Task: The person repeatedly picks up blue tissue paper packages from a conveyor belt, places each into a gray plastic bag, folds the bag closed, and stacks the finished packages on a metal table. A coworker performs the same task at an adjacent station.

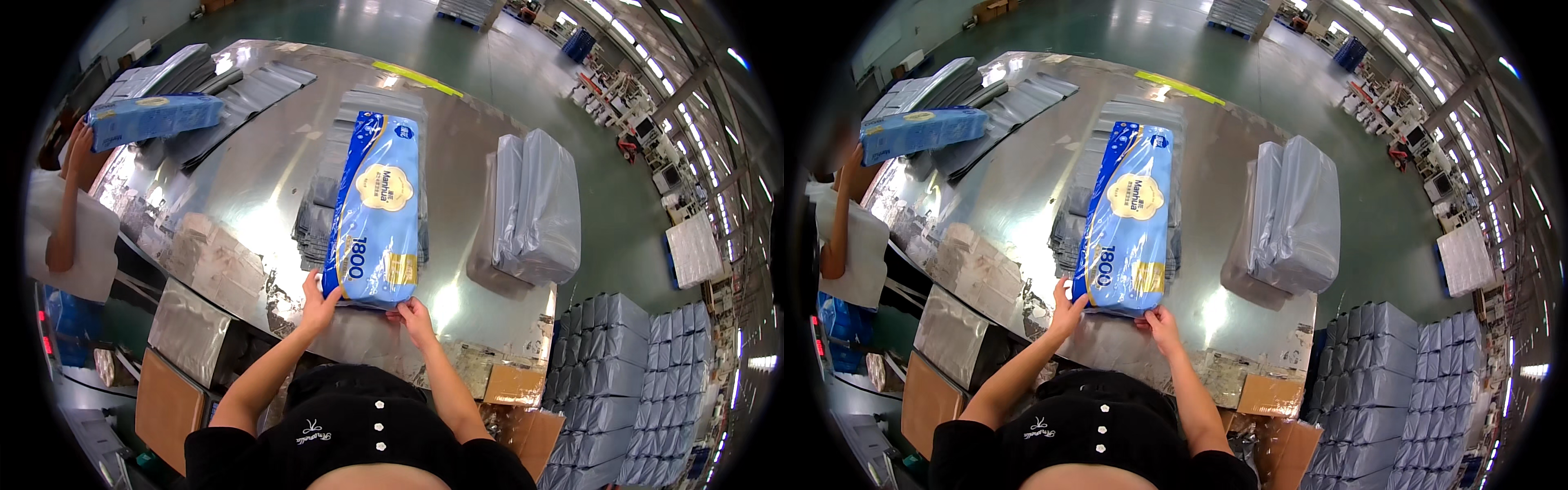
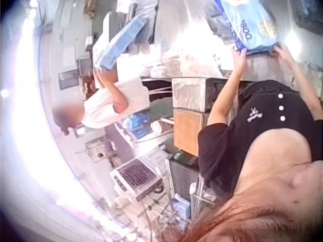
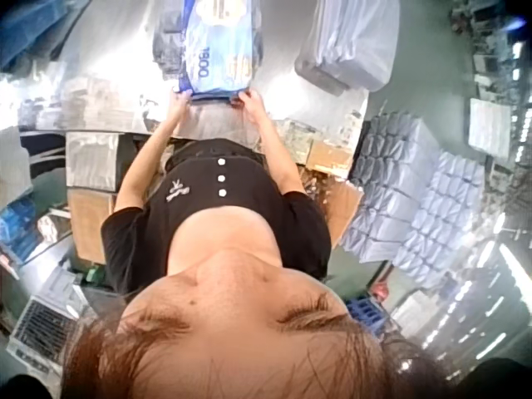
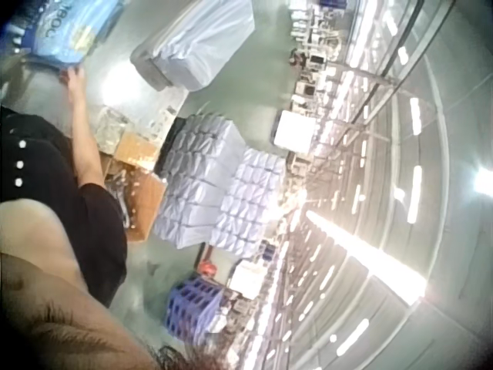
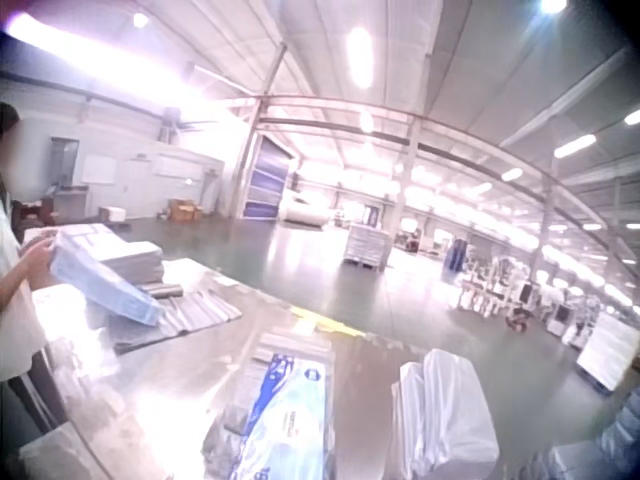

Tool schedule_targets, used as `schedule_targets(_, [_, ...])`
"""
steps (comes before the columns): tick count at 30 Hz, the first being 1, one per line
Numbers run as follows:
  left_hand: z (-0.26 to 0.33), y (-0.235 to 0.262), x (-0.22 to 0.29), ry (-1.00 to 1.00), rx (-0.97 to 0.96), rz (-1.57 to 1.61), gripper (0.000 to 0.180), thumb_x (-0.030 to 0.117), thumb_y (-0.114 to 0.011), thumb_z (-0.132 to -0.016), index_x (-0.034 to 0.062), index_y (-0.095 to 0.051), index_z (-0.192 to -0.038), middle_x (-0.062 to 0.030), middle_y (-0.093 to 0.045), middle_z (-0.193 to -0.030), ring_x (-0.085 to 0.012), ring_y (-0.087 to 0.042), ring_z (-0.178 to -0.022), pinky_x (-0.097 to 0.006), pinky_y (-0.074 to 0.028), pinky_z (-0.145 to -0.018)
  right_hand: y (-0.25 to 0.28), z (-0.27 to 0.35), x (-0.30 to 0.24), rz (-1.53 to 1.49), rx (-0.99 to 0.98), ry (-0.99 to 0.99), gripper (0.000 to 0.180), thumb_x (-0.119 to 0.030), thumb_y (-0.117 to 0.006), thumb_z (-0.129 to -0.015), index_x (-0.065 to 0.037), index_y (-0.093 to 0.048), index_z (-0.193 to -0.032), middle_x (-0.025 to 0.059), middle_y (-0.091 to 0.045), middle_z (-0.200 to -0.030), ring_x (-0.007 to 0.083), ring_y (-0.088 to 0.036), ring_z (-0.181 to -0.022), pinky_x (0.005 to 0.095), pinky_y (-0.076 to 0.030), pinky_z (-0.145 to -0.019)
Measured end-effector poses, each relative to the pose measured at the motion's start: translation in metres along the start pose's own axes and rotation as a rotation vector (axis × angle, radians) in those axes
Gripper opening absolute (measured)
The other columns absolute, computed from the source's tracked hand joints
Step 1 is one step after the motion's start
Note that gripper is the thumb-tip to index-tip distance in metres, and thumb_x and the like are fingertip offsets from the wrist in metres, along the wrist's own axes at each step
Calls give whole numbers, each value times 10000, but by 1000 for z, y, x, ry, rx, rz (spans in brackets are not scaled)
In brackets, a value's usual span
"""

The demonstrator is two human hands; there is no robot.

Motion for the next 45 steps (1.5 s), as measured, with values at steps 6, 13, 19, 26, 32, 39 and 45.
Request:
schedule_targets(6, [9, -40, 30, -95, -356, -99, 604, 368, -651, -865, 191, -436, -1401, -219, -307, -1402, -378, -367, -1279, -446, -385, -1013, -46, 48, -143, 788, 135, 338, 157, -104, -607, -898, -25, -531, -785, 78, -634, -722, 165, -629, -620, 329, -497, -553])
schedule_targets(13, [-17, 13, -12, 415, -415, 311, 537, 450, -433, -976, 95, -441, -1379, -114, -471, -1352, -230, -439, -1218, -375, -436, -934, -191, 118, -200, 861, -636, 765, 163, -150, -667, -835, -53, -660, -965, 83, -658, -800, 210, -611, -599, 308, -487, -562])
schedule_targets(19, [-6, -36, -41, 527, -508, 286, 705, 493, -427, -966, 28, -242, -1462, -133, -425, -1409, -237, -433, -1237, -380, -362, -1035, 50, -66, -143, 602, 386, 443, 265, -281, -605, -920, -22, -635, -973, 38, -657, -842, 96, -588, -722, 250, -470, -640])
schedule_targets(26, [21, -78, 2, 272, -398, 389, 722, 169, -681, -860, 9, -278, -1437, -156, -486, -1260, -228, -495, -1161, -366, -399, -1020, 41, -83, -44, -324, -53, -135, 529, -379, -585, -912, -15, -482, -1282, 114, -607, -1124, 212, -608, -957, 350, -512, -819])
schedule_targets(32, [33, -123, 81, 382, -687, 381, 520, 243, -617, -917, -5, -402, -1319, -145, -521, -1267, -211, -513, -1124, -365, -428, -971, 67, -21, -200, 234, -10, 165, 876, -266, -746, -772, 4, -272, -1458, 198, -436, -1372, 274, -477, -1207, 357, -389, -1015])
schedule_targets(39, [-47, -196, 87, -356, -1085, -439, 394, 310, -576, -858, 45, -607, -1148, -164, -627, -1138, -352, -590, -1040, -447, -479, -871, 111, 102, -250, 1207, 278, 41, 1087, -423, -824, -650, -57, -218, -1475, 274, -349, -1339, 397, -417, -1233, 436, -355, -1036])
schedule_targets(45, [-315, -160, 19, -472, -236, -804, 453, 85, -621, -757, 8, -531, -1194, -234, -496, -1257, -395, -479, -1190, -437, -458, -948, 87, 81, -191, 1503, 670, 30, 1093, -496, -807, -588, -73, -249, -1427, 303, -275, -1338, 478, -338, -1211, 546, -318, -995])
Point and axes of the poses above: each hand's wrist, its own z-axis away from the middle knuckle, its own y-axis out of the back of the hand, x = y × z, the point moved 7 cm from there along -z, towards the middle knuckle
